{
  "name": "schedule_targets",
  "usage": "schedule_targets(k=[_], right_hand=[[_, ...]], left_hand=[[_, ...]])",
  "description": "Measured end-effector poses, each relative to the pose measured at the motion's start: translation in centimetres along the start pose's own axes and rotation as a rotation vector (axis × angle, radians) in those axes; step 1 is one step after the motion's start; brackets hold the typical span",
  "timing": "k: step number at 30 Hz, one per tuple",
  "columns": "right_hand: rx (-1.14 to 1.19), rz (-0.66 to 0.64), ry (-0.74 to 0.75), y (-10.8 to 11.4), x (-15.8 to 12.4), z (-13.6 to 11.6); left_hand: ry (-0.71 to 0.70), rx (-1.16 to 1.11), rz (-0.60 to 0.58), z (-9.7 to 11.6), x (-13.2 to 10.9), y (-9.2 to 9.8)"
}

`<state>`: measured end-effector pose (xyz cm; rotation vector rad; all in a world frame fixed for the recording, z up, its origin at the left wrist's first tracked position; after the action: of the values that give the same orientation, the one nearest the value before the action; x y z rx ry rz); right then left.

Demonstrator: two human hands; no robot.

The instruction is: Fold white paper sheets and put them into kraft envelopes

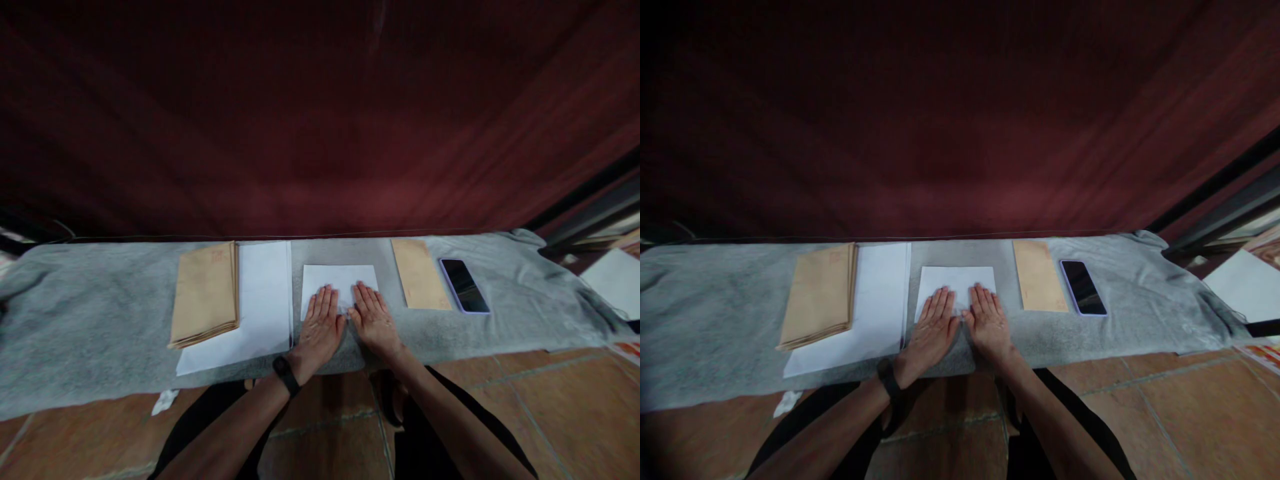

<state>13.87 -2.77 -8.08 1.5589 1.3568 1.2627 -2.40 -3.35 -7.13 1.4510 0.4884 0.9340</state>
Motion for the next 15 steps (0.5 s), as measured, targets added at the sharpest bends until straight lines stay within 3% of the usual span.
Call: schedule_targets(k=[6,15], right_hand=[[-0.036,0.062,-0.129,0.7,0.7,2.6],[0.022,-0.053,-0.421,2.5,2.8,3.9]], left_hand=[[0.040,0.009,0.015,-0.5,-0.7,0.5],[0.027,0.030,0.003,-0.9,-0.8,0.1]])
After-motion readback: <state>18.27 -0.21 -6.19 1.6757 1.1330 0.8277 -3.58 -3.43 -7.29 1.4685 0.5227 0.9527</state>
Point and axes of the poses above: each hand's wrist, its own x-axis towards the middle knuckle, its own y-axis out of the back of the hand, z = x × y, the point moved 2 cm from there along x, towards the middle knuckle, and after that the axes turned 15 degrees about -y, right-handed, at the moved point
